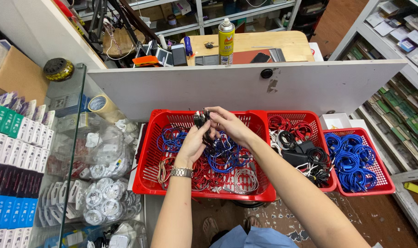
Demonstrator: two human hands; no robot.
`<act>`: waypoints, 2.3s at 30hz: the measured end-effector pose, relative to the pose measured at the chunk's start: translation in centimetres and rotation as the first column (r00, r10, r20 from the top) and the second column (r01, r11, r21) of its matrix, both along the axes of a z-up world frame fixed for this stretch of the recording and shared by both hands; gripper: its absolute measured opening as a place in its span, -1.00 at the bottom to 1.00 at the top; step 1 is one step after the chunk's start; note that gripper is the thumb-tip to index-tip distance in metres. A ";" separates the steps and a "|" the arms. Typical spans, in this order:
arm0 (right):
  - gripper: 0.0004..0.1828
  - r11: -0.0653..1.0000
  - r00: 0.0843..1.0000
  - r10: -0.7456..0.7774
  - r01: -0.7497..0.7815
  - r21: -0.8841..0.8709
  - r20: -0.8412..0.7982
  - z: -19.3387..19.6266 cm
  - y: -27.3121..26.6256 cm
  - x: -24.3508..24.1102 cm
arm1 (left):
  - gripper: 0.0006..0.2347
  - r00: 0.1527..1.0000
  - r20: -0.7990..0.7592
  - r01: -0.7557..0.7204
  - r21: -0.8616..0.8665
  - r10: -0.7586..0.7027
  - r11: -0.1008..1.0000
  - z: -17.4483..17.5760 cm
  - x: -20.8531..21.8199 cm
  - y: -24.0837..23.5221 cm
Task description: The person sorts tangled cables in red baskets, picking up individual cables, untangling them, and coiling them by hand. They handle white, blue, and black cables, placing the coiled cables back into the baskets.
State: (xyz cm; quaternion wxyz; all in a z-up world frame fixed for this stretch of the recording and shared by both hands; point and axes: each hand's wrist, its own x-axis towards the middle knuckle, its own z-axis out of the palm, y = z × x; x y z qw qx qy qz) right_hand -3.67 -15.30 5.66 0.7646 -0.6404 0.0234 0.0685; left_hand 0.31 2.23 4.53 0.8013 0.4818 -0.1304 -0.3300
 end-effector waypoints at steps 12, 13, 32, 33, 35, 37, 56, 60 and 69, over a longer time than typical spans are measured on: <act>-0.28 0.810 0.998 0.019 -0.050 -0.584 -0.060 0.4 8.9 -4.6 | -0.81 0.763 0.056 -0.646 0.014 0.644 0.763 -6.0 1.8 -0.1; -0.32 0.813 0.998 0.009 -0.046 -0.581 -0.067 0.0 9.1 -5.0 | -0.81 0.752 -0.035 -0.659 0.008 0.658 0.752 -6.5 2.3 0.5; -0.39 0.518 0.955 -0.224 0.285 -0.807 0.193 -14.8 9.7 -5.1 | -0.83 0.843 -0.055 -0.505 0.261 0.534 0.823 -4.3 4.3 3.1; -0.44 0.534 0.937 -0.150 0.345 -0.772 0.315 -14.1 10.1 -5.2 | -0.82 0.851 -0.050 -0.493 0.266 0.523 0.828 -4.3 4.4 2.9; -0.60 0.771 0.951 -0.256 0.093 -0.630 -0.173 -13.2 8.7 -4.4 | -0.80 0.864 -0.039 -0.474 0.275 0.502 0.837 -4.2 4.6 2.5; -0.70 0.850 0.865 -0.328 0.095 -0.518 -0.379 -13.7 6.7 -3.2 | -0.79 0.872 -0.056 -0.456 0.269 0.487 0.848 -4.2 4.6 2.3; -0.77 0.636 0.887 -0.385 0.055 -0.770 -0.255 -16.7 -9.5 0.5 | -0.82 0.918 -0.100 -0.337 0.312 0.383 0.888 -4.7 2.8 2.9; -0.84 0.826 0.913 -0.182 -0.061 -0.561 -0.366 -10.0 -12.1 -1.6 | -0.81 0.970 -0.093 -0.189 0.294 0.225 0.937 -4.2 2.0 0.3; -0.81 0.952 0.963 -0.073 -0.011 -0.304 -0.261 -2.3 -10.5 -4.1 | -0.80 0.998 -0.031 -0.041 0.383 0.057 0.923 -2.9 -0.5 -4.3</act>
